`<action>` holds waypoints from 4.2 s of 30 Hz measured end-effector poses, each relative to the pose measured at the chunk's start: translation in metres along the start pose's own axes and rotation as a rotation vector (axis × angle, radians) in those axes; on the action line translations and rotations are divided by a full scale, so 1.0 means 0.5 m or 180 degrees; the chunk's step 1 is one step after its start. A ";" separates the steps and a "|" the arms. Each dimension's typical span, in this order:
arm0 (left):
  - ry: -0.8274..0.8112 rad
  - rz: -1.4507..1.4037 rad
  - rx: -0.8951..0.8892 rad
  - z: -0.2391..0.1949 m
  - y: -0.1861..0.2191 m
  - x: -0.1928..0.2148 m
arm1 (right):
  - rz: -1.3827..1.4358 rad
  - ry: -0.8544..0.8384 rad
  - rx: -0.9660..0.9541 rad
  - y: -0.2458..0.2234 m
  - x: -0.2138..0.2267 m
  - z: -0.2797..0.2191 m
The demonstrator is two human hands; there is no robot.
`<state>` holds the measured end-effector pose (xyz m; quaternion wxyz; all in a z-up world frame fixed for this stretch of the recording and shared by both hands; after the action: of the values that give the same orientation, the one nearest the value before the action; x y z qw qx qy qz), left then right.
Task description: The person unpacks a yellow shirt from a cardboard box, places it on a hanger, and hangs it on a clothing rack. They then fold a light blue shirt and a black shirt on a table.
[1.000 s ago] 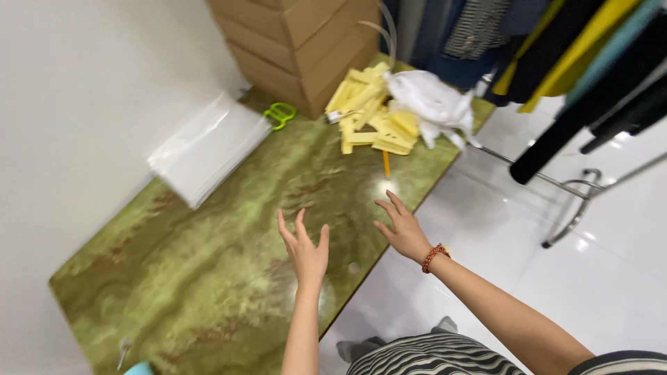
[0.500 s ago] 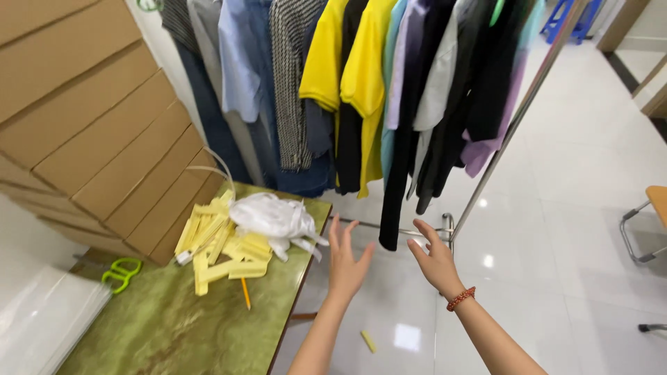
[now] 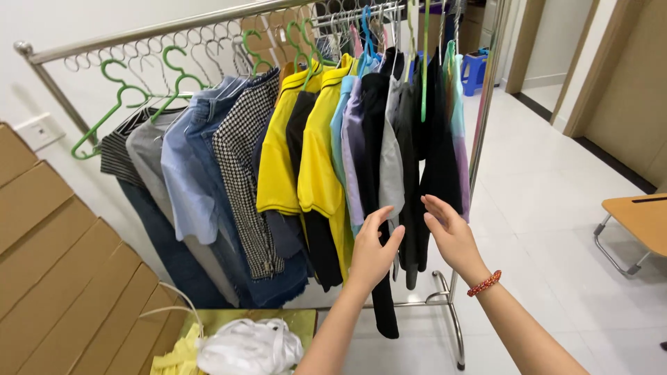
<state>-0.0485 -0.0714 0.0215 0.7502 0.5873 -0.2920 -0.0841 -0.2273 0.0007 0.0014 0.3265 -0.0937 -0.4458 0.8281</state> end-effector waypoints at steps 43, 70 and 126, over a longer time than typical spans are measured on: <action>-0.0346 -0.0417 0.0066 0.770 0.156 -0.258 | -0.1561 0.0664 0.1250 0.134 0.131 0.474; 0.0533 0.1518 -0.2327 0.529 0.186 -0.196 | -0.1349 0.0118 0.0249 0.162 0.184 0.458; -0.0575 0.0888 -0.1370 0.313 0.028 -0.255 | -0.0900 0.0027 0.0430 0.029 0.335 0.347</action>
<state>-0.2395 -0.1377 0.0131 0.8330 0.3585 -0.4112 -0.0920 -0.4399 -0.0177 0.1141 0.4473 -0.0114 -0.3964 0.8016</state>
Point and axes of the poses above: each hand's wrist, its own z-axis towards the middle knuckle, its own x-axis out of the back of the hand, y = z × x, the point moved 3 cm from there along z, towards the middle knuckle, and after that the axes turned 14 degrees about x, right-handed, at the moved point
